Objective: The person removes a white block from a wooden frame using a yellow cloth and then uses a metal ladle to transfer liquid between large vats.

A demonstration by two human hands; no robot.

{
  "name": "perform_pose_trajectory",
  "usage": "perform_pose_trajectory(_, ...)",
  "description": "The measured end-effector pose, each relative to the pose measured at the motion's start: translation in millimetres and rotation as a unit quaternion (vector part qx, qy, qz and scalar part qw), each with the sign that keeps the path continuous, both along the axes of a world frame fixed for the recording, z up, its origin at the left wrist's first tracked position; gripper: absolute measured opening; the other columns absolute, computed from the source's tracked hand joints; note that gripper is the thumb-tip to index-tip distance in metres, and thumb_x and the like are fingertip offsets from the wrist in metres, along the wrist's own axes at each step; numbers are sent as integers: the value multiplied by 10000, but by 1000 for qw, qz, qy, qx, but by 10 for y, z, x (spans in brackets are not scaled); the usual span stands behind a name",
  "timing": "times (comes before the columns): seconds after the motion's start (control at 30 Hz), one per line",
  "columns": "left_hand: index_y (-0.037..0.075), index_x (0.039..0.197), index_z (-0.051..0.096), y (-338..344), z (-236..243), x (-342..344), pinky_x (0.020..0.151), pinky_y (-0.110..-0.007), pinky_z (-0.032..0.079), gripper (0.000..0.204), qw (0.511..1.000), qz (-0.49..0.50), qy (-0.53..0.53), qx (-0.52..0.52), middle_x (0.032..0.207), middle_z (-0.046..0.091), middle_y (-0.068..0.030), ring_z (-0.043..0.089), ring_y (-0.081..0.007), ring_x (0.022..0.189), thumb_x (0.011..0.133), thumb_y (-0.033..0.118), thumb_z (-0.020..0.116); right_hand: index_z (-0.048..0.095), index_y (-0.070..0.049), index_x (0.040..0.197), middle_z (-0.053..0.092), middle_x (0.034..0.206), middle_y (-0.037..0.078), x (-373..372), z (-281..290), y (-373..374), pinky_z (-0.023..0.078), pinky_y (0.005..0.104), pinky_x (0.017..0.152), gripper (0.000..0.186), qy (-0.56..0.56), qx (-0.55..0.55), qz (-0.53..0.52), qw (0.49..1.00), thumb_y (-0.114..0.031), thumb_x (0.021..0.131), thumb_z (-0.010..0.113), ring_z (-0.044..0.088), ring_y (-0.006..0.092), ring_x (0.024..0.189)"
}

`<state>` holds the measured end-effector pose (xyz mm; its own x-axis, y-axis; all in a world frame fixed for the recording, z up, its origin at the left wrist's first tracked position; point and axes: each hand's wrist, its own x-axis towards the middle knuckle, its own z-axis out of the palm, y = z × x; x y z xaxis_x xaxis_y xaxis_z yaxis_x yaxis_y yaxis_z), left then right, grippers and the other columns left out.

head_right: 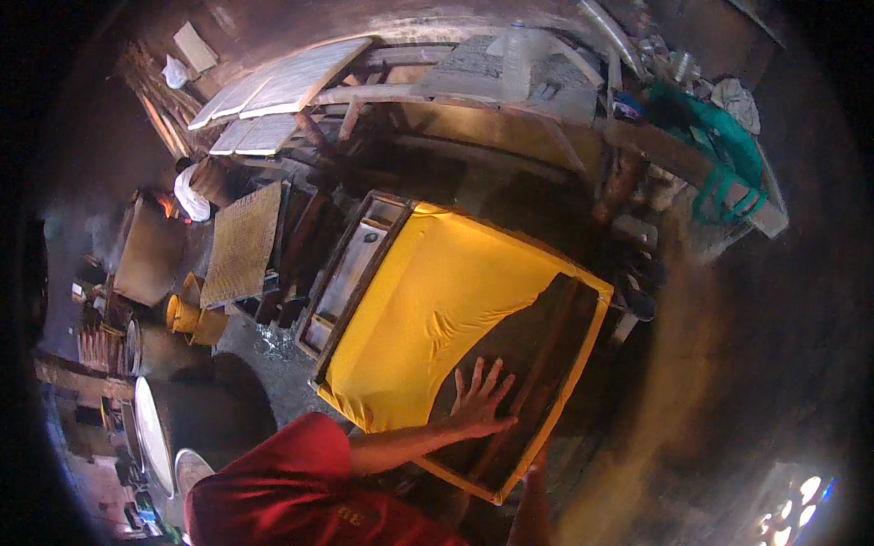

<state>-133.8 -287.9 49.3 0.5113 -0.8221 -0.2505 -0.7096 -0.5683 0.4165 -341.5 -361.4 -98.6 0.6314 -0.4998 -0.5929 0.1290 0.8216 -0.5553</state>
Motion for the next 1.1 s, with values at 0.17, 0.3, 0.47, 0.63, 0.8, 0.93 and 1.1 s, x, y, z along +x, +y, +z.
perform_pose_trajectory(0.17,76,1350,270,100,-93,-233,930,-708,51,797,999,-41,-8,-16,1456,-31,-108,-71,-418,1310,757,557,501,455,-39,1192,518,1150,100,-63,-111,50,410,374,892,487,65,-43,19,997,-340,824,559,502,248,1051)
perform_pose_trajectory(0.3,46,1353,245,128,141,-202,913,-720,69,795,997,-41,-23,-64,1456,-12,-118,-74,-441,1301,771,526,498,467,-30,1176,519,1147,104,-201,131,35,414,369,888,475,152,-116,30,981,-329,820,568,507,245,1043)
perform_pose_trajectory(0.47,61,1383,138,122,785,130,903,-727,66,809,987,33,10,-159,1459,-14,-121,-82,-455,1297,788,486,485,482,-19,1155,519,1143,109,253,1577,-382,418,364,883,461,197,-338,41,920,-314,814,579,513,242,1033)
perform_pose_trajectory(0.63,65,1397,74,254,2199,878,957,-654,-74,796,915,112,246,-300,1469,-44,-84,-129,-362,1321,785,405,453,497,-8,1135,520,1139,114,1227,3857,-316,422,358,878,447,144,-609,38,779,-299,809,590,520,239,1023)
perform_pose_trajectory(0.8,38,1294,333,1465,2210,2197,1051,-440,151,678,513,75,656,-549,1322,362,-145,312,-302,1233,760,435,462,537,6,1068,538,1107,132,3187,5420,1148,427,351,871,403,104,-775,267,563,-277,789,606,536,248,999)
perform_pose_trajectory(0.93,30,1258,379,2597,1535,2218,1043,-395,196,650,297,120,782,-535,1267,429,-143,384,-284,1184,779,465,440,611,-9,891,597,833,200,3926,5148,2511,488,424,727,264,56,-896,319,302,-225,772,517,607,328,796)
perform_pose_trajectory(1.1,36,1270,370,4407,10,1822,1040,-394,198,655,335,330,735,-489,1275,422,-137,375,-278,1191,786,473,438,536,-1,1115,549,896,199,4362,3666,3487,449,408,726,401,-11,-826,466,316,-222,782,565,552,345,822)
